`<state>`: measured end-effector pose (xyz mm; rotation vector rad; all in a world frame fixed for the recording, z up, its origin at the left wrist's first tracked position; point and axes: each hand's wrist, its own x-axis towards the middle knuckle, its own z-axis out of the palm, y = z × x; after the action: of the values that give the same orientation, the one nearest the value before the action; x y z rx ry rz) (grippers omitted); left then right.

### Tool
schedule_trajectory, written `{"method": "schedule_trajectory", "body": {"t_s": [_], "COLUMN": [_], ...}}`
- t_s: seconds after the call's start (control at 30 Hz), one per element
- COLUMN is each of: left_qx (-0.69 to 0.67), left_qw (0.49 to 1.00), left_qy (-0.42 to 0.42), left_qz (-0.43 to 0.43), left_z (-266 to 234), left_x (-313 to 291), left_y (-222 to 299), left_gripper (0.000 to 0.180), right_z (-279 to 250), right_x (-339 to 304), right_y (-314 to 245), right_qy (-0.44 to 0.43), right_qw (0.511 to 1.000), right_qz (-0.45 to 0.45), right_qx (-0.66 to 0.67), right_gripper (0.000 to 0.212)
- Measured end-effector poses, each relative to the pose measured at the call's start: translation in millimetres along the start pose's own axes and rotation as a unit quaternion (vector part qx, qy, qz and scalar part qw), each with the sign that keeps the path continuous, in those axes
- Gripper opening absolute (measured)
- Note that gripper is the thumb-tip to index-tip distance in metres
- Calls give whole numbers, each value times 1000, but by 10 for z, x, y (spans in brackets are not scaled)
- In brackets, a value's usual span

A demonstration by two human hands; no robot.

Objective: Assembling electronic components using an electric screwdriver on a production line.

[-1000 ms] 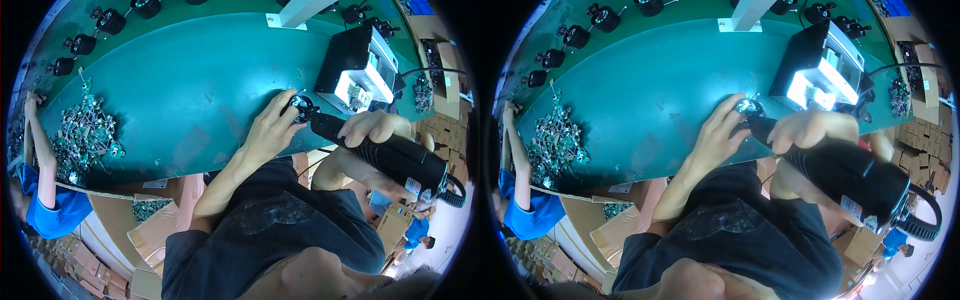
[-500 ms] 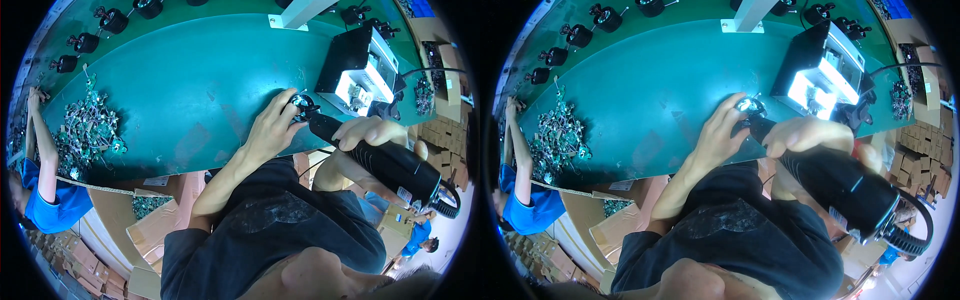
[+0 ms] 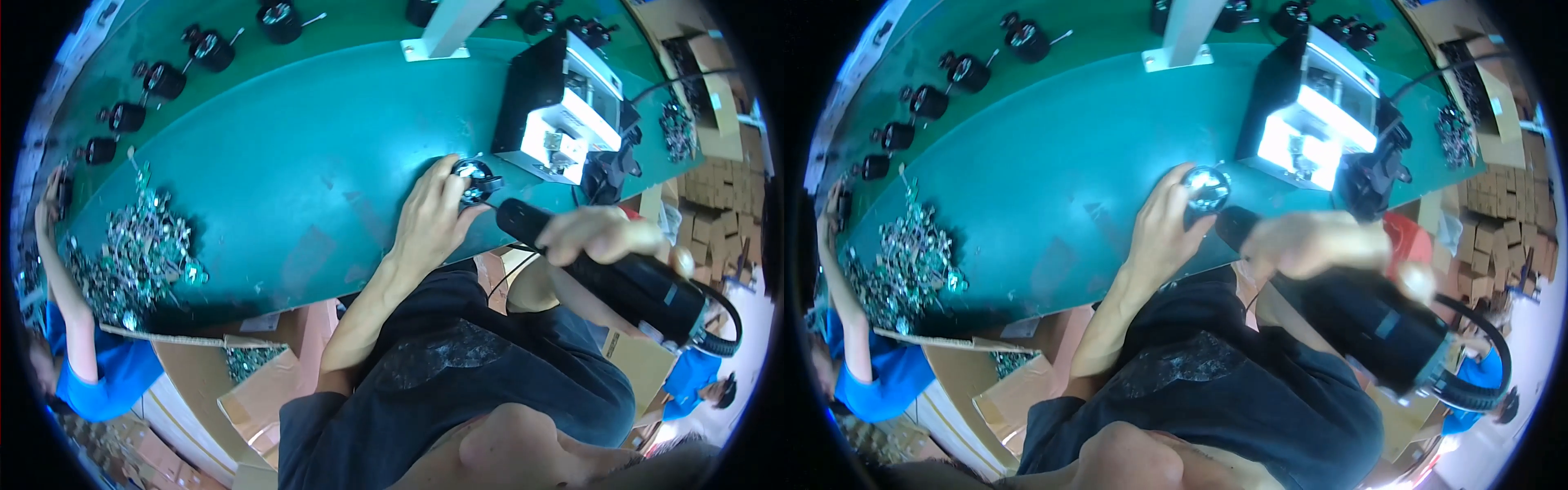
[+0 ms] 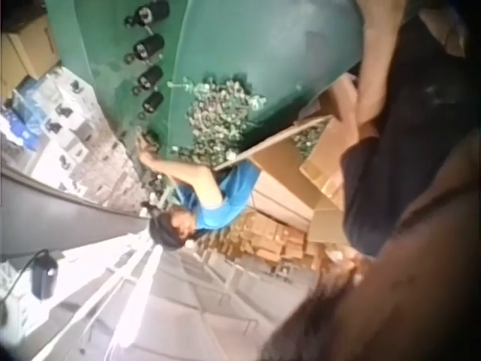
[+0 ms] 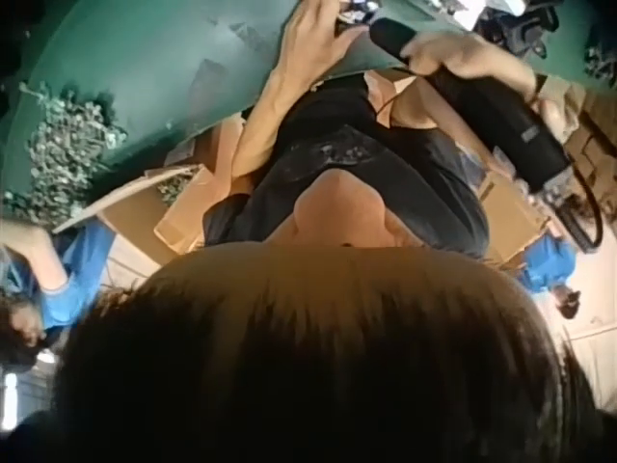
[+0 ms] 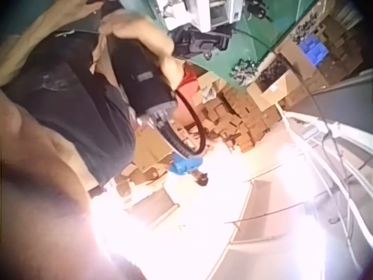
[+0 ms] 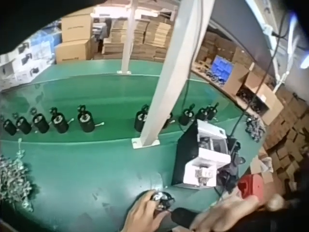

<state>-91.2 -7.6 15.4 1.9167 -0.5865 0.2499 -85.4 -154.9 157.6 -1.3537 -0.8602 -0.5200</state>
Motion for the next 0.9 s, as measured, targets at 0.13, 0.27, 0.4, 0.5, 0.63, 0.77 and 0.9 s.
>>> {"method": "schedule_trajectory", "body": {"t_s": [0.13, 0.27, 0.4, 0.5, 0.63, 0.77, 0.9], "left_qx": [19, -1, -15, -24, 17, 17, 20], "left_qw": [999, 997, 994, 991, 999, 999, 999], "left_qy": [-1, -30, -52, -64, -42, -44, -43], "left_qz": [-38, -67, -94, -111, -15, -14, -5], "left_z": [14, 8, -9, -4, 44, 45, 21], "left_x": [-38, 20, 4, 0, 9, 25, 39], "left_y": [49, 123, 117, 89, 60, 51, 47], "left_gripper": [50, 61, 70, 74, 66, 68, 68], "right_z": [-385, -829, -829, -804, -590, -534, -459], "right_x": [26, 19, -61, -125, -169, -182, -162], "right_y": [-339, -125, -19, -32, -164, -49, 45], "right_qy": [134, 174, 232, 247, 215, 169, 152], "right_qw": [986, 966, 961, 965, 975, 984, 988], "right_qz": [-56, -64, -49, -13, -58, -32, -22], "right_qx": [-88, -180, -145, -90, -20, -52, -25], "right_gripper": [79, 81, 79, 78, 72, 76, 77]}}
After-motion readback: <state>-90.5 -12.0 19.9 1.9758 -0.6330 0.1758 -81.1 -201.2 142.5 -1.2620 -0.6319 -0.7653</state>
